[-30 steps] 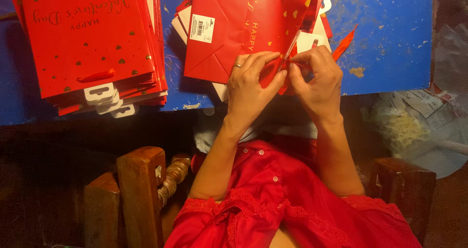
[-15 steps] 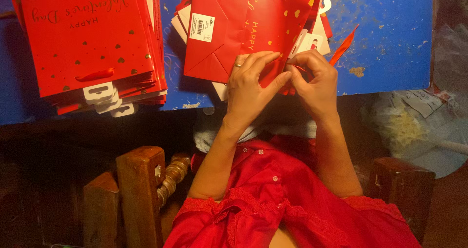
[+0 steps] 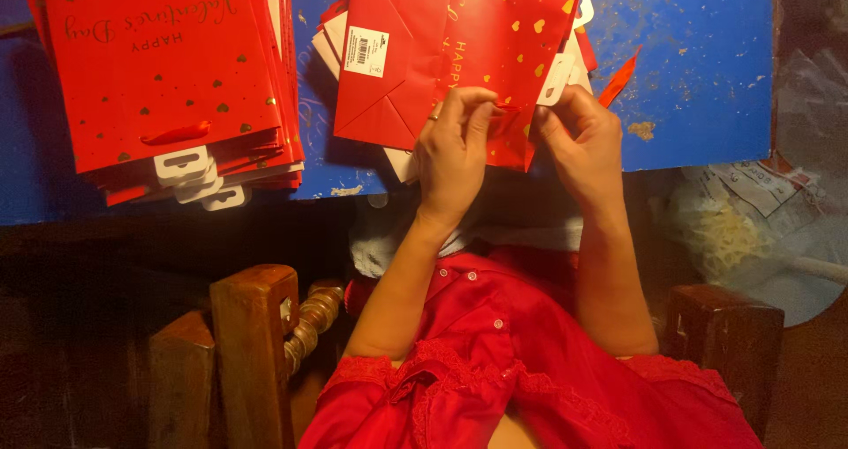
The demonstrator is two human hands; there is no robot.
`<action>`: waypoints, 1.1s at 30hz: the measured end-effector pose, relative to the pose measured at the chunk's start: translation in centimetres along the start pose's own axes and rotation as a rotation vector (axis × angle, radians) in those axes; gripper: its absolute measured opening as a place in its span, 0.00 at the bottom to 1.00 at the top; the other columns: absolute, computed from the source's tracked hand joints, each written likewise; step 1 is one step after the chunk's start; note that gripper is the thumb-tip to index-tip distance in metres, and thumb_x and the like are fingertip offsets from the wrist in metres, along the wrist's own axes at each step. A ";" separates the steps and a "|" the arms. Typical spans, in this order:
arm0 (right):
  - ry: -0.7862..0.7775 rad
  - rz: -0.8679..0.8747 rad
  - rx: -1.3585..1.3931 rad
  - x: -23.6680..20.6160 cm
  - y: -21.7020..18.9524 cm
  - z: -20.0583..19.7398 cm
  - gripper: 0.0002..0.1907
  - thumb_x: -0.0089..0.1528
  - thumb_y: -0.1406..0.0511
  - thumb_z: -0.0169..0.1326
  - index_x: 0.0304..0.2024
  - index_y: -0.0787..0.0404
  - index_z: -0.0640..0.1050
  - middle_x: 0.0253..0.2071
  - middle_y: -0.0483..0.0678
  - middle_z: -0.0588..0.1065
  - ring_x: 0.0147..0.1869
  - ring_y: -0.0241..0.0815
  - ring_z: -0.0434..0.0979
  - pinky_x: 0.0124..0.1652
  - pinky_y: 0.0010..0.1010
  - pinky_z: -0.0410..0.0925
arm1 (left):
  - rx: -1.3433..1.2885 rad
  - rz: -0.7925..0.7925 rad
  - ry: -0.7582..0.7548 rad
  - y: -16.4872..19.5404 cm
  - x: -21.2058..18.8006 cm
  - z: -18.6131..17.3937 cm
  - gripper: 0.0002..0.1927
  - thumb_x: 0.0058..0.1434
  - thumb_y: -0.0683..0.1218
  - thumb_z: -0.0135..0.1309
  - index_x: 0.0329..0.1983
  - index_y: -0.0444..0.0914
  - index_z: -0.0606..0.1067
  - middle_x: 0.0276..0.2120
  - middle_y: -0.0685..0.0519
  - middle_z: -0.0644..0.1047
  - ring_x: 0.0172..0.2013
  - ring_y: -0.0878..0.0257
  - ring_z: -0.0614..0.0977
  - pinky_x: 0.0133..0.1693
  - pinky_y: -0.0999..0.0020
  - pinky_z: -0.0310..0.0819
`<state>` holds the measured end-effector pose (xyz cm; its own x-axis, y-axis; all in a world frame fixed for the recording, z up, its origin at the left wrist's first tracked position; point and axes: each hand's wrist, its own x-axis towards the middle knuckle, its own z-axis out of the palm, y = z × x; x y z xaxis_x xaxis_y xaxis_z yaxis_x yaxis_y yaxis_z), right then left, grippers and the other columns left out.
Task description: The person assembles Valentine's Day gift bags by threading ribbons through the handle slots and tying them. They handle red bags with heart patterns and white bags with a washing machine graphic, using red and white ribbons. The person works at a blue table, stacking completed bags as they finish each one.
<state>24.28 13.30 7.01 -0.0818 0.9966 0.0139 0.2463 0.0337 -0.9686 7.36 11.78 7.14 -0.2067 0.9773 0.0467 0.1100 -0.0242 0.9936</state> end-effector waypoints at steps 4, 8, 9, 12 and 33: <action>-0.003 -0.018 0.074 0.3 0.4 0.1 0.04 0.70 0.72 0.54 0.45 0.68 0.78 0.40 0.42 0.79 0.44 0.30 0.79 0.47 0.25 0.72 | -0.270 -0.031 0.073 -2.0 0.3 -0.5 0.09 0.75 0.47 0.49 0.52 0.36 0.71 0.38 0.52 0.81 0.38 0.68 0.83 0.42 0.73 0.79; 0.008 0.010 -0.011 0.1 0.4 0.0 0.08 0.69 0.72 0.54 0.50 0.68 0.79 0.42 0.43 0.79 0.45 0.30 0.77 0.47 0.25 0.72 | -0.536 -0.062 0.113 -3.1 0.9 -1.5 0.12 0.77 0.47 0.50 0.54 0.34 0.71 0.41 0.49 0.83 0.39 0.66 0.82 0.45 0.72 0.79; 0.009 -0.016 -0.031 0.0 0.4 0.0 0.11 0.68 0.72 0.54 0.53 0.68 0.79 0.45 0.44 0.80 0.48 0.30 0.78 0.49 0.25 0.72 | -0.561 -0.094 0.123 -3.1 0.9 -1.7 0.13 0.77 0.47 0.51 0.56 0.33 0.71 0.41 0.47 0.83 0.39 0.65 0.82 0.44 0.71 0.79; -0.002 -0.057 -0.040 0.1 0.0 0.2 0.14 0.68 0.72 0.54 0.56 0.67 0.79 0.50 0.44 0.81 0.53 0.31 0.78 0.52 0.26 0.72 | -0.452 -0.036 -0.085 -2.5 0.7 -1.9 0.22 0.73 0.45 0.54 0.67 0.34 0.68 0.45 0.48 0.83 0.46 0.67 0.82 0.52 0.74 0.75; 0.045 -0.086 -0.109 -0.2 -0.9 0.9 0.14 0.70 0.68 0.56 0.57 0.65 0.78 0.50 0.47 0.81 0.54 0.34 0.79 0.54 0.28 0.70 | -0.384 -0.120 -0.051 -2.6 1.1 -0.8 0.07 0.71 0.45 0.56 0.42 0.36 0.76 0.34 0.56 0.79 0.34 0.72 0.78 0.36 0.72 0.77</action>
<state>23.16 12.97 7.67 -0.0646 0.9920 0.1087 0.3436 0.1243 -0.9309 6.07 12.77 4.69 -0.1460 0.9870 -0.0674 -0.2855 0.0232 0.9581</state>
